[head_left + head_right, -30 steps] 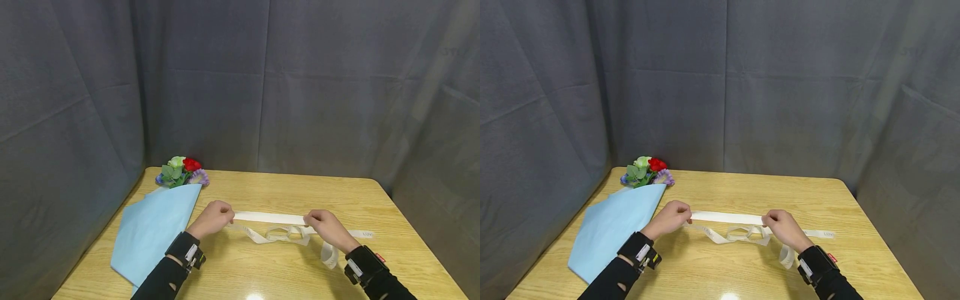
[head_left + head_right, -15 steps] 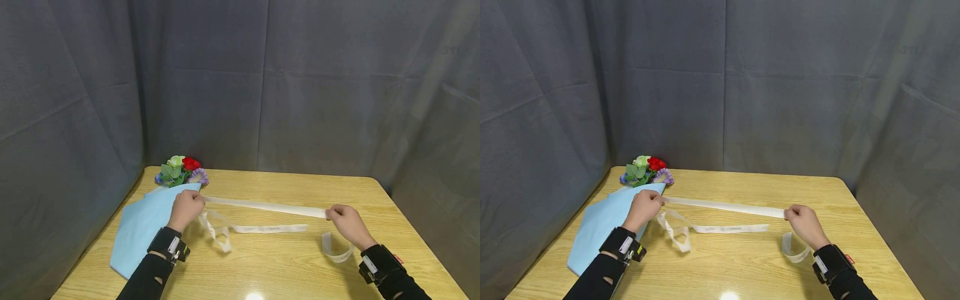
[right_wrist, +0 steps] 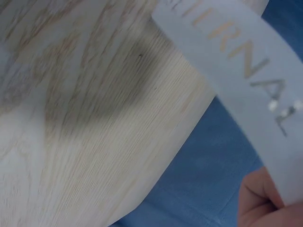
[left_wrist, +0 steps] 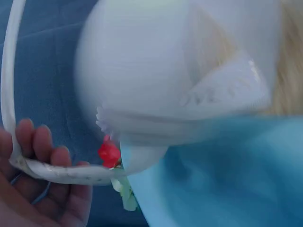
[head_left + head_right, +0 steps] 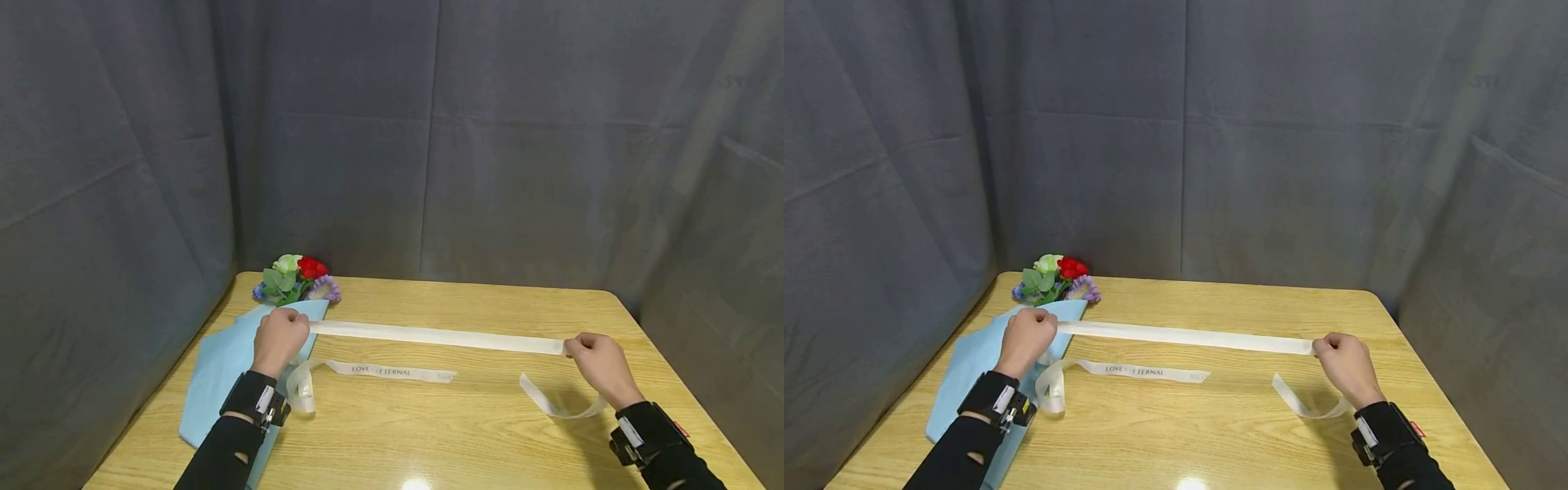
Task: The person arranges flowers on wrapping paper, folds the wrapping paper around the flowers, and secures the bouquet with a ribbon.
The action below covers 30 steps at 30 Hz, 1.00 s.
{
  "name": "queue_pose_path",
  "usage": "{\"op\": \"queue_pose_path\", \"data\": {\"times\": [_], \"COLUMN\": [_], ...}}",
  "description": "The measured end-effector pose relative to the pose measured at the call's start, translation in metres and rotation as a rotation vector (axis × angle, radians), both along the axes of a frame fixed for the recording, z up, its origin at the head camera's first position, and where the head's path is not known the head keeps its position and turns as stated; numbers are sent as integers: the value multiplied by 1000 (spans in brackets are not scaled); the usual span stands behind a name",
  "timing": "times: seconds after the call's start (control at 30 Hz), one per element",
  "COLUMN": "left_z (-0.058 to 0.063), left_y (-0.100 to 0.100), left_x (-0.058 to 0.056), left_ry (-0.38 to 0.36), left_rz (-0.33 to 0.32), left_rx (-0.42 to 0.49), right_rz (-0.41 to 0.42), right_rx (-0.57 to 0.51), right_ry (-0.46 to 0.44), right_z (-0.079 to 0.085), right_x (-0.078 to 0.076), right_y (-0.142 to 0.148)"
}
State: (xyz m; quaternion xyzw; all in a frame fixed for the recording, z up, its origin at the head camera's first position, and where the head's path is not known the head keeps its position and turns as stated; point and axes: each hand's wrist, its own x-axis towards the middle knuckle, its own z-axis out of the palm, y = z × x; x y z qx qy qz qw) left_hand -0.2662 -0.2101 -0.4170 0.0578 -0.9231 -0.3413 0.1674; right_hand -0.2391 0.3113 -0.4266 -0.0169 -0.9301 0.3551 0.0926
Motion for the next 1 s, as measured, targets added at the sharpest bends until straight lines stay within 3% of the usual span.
{"op": "queue_pose_path", "data": {"times": [0.1, 0.23, 0.37, 0.5, 0.6, 0.7, 0.83, 0.9, 1.0], "left_z": [-1, -1, -3, -3, 3, 12, 17, 13, 5], "left_y": [-1, -8, -19, -23, -24, -26, -31, -34, -39], "left_x": [0, 0, -1, 0, 1, 3, 1, 0, -1], "left_ry": [47, 64, 54, 105, 154, 190, 141, 87, 38], "left_rz": [2, 82, 149, 117, 45, -74, -255, -291, -257], "left_rx": [-127, -233, -264, -261, -131, 109, 406, 491, 490], "right_rz": [-16, -30, -34, -68, -113, -140, -163, -173, -189], "right_rx": [5, 29, 44, 11, -26, -15, 34, 48, 75], "right_ry": [17, 39, 55, 81, 107, 146, 161, 146, 132], "right_z": [0, -2, -1, 4, 7, 8, 3, -2, -9], "right_x": [-1, 0, 3, 5, 6, 6, 8, 9, 9], "right_y": [4, 7, 10, 11, 13, 16, 24, 30, 39]}}
